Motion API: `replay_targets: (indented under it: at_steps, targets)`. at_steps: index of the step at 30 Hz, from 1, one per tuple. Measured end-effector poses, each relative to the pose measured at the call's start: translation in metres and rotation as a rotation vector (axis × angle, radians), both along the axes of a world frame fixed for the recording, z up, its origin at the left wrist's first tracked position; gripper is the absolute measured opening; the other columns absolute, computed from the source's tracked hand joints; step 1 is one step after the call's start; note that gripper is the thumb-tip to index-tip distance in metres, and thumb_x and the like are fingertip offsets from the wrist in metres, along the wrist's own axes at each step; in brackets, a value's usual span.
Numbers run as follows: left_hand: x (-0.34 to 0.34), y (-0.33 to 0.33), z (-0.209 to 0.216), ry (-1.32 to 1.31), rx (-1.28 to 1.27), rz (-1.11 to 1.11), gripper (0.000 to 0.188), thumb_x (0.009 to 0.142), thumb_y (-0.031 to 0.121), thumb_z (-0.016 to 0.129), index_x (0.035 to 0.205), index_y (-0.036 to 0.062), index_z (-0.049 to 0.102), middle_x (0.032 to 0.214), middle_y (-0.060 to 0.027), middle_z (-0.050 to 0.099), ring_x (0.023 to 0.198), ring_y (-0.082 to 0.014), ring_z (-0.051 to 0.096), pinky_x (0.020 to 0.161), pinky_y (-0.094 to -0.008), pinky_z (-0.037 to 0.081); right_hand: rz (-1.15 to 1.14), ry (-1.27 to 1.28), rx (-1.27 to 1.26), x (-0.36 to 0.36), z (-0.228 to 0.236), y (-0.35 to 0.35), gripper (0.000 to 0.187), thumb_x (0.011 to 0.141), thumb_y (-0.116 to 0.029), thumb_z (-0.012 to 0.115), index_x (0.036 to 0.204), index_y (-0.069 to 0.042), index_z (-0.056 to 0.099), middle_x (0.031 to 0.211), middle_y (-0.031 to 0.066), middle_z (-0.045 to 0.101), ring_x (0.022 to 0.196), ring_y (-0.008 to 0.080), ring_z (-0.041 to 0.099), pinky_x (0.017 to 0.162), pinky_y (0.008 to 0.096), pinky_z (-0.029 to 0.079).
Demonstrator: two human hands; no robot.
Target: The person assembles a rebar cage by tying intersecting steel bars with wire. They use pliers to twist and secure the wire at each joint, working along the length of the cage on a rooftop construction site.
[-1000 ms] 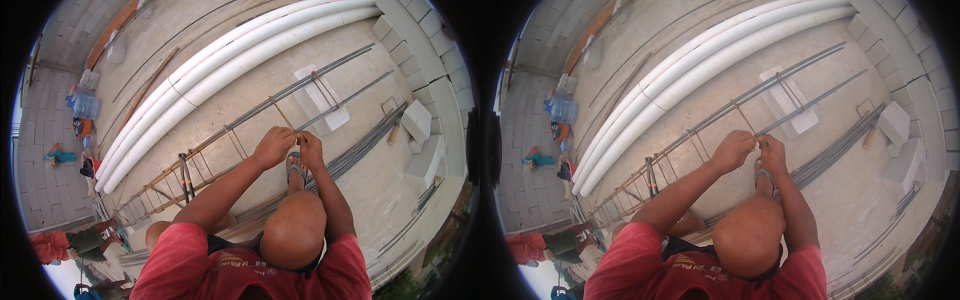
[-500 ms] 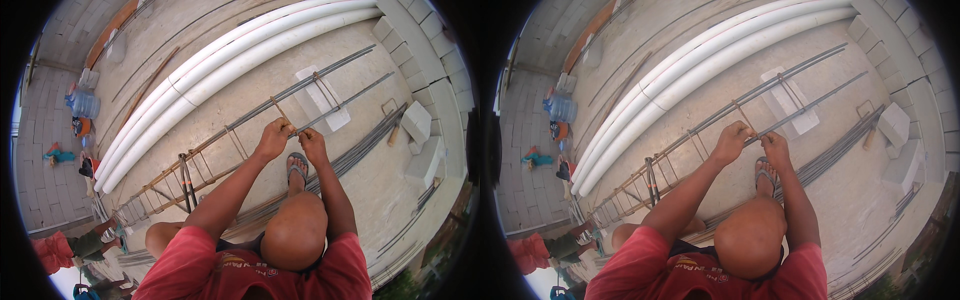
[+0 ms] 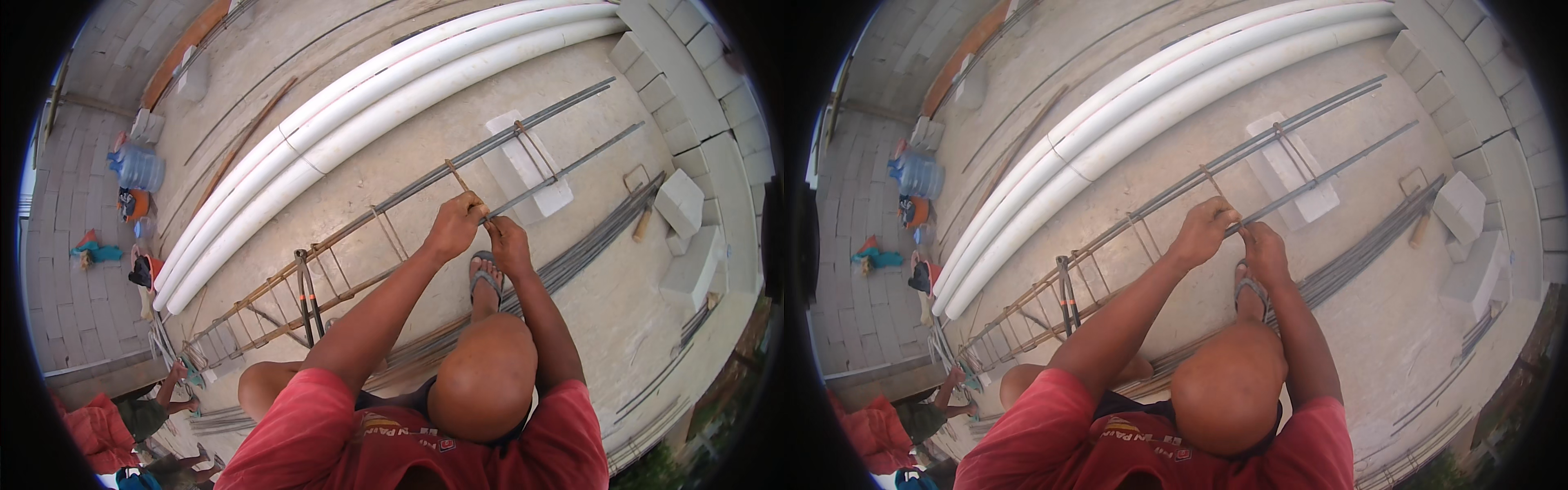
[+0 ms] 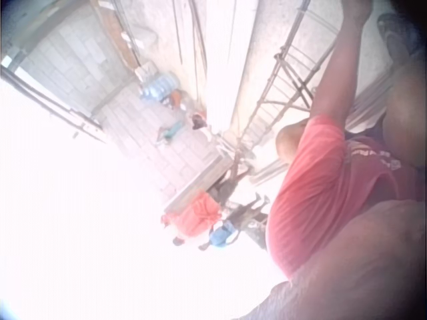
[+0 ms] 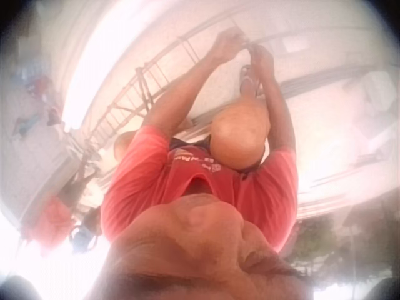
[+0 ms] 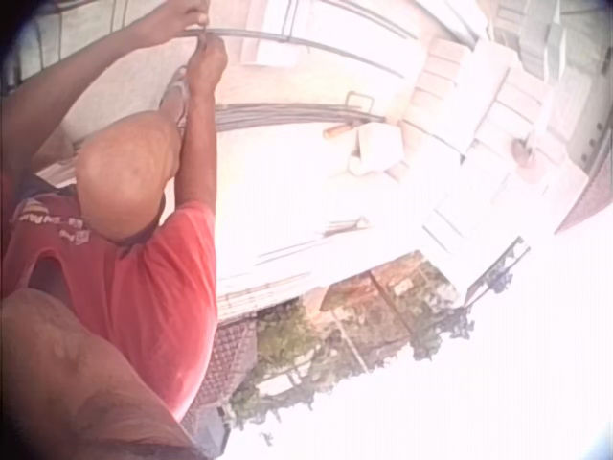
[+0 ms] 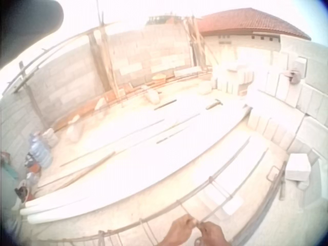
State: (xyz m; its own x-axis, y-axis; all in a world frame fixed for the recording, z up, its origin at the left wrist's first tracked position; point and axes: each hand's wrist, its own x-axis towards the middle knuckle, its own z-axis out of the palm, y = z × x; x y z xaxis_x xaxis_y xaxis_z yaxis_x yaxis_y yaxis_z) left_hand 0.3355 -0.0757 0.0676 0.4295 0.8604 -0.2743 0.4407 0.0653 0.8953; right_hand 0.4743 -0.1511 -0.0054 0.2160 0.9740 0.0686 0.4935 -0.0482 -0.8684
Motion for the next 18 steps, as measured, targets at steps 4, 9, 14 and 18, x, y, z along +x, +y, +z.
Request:
replay_targets:
  at_steps: [4,9,14,18]
  targets:
    - [0.007,-0.006,0.008,0.05,0.03,-0.081,0.022,0.091,0.017,0.056,0.093,-0.0035,0.063,0.09,-0.0183,0.065,0.086,-0.0312,0.062,0.077,-0.0374,0.047,0.046,-0.012,-0.026,0.008,-0.003,0.002,0.016,0.09,-0.012,0.06,0.084,0.002,0.059,0.081,0.0228,0.059,0.076,0.0435,0.057,0.066,0.0475,0.044]
    - [-0.014,-0.022,-0.021,0.098,0.557,-0.385,0.012,0.088,0.011,0.057,0.092,0.0007,0.061,0.099,-0.0144,0.063,0.1,-0.0325,0.058,0.086,-0.0416,0.044,0.161,-0.04,-0.038,0.019,0.002,0.007,0.018,0.091,-0.014,0.058,0.085,0.002,0.06,0.081,0.0232,0.059,0.078,0.0435,0.057,0.067,0.0474,0.044]
    - [-0.031,-0.03,-0.036,0.199,0.85,-0.435,0.009,0.08,0.007,0.059,0.088,0.0039,0.058,0.114,-0.0125,0.056,0.114,-0.0319,0.05,0.094,-0.0457,0.037,0.316,-0.159,-0.086,0.032,0.013,0.014,0.022,0.092,-0.02,0.058,0.09,0.0,0.064,0.085,0.0213,0.062,0.082,0.0421,0.059,0.07,0.0468,0.046]
    - [-0.03,-0.031,-0.034,0.279,0.871,-0.436,0.01,0.079,0.007,0.059,0.088,0.0042,0.059,0.118,-0.013,0.053,0.114,-0.032,0.048,0.092,-0.0454,0.038,0.371,-0.123,-0.243,0.033,0.036,0.02,0.023,0.091,-0.022,0.059,0.093,-0.001,0.067,0.088,0.0211,0.064,0.083,0.0406,0.061,0.072,0.046,0.047]
